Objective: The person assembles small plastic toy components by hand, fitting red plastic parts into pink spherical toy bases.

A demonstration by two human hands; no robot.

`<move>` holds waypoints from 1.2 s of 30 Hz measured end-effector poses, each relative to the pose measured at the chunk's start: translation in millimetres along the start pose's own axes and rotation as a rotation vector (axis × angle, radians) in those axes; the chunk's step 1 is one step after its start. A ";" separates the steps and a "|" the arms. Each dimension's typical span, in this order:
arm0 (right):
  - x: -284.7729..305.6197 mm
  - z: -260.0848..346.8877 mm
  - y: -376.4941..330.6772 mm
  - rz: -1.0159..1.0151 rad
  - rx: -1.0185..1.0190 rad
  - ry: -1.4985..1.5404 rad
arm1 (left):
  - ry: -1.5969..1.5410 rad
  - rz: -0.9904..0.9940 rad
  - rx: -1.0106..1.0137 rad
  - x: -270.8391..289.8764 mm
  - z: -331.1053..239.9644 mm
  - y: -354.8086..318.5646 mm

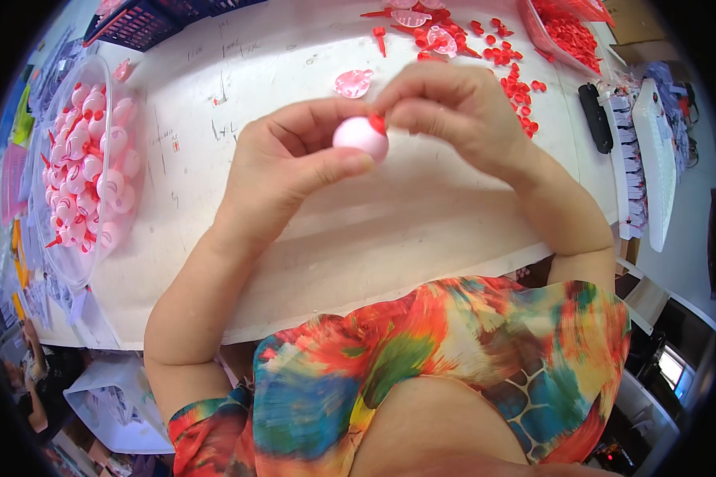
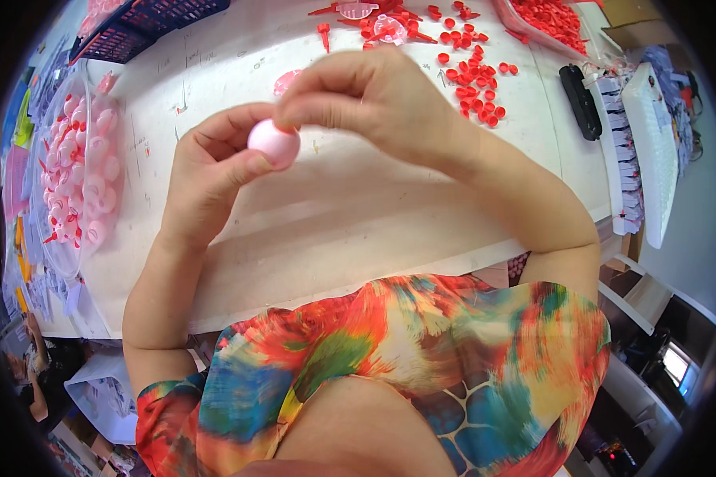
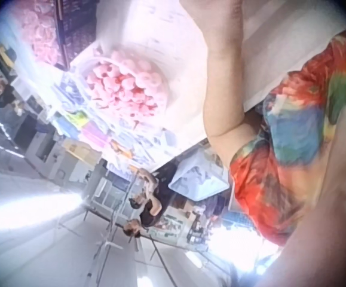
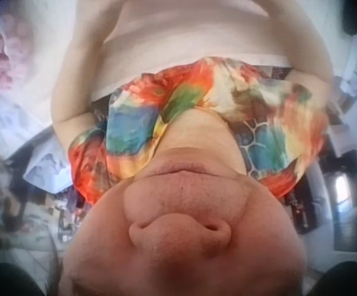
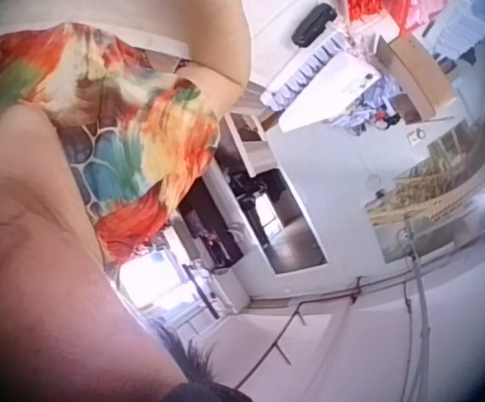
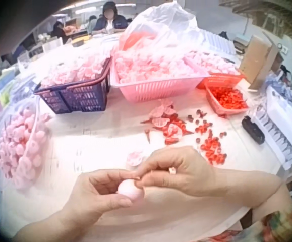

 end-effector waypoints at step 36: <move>5.0 -11.7 14.8 -0.114 0.223 -0.030 | -0.360 -0.056 -0.083 21.4 5.5 9.8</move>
Point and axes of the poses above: each hand's wrist, its own y-axis towards the middle knuckle, its own x-axis out of the back of the hand, z = x × y, the point moved 2 cm from there along y, towards the middle knuckle, and after that the axes turned 1 degree about z, right-handed, at the moved point
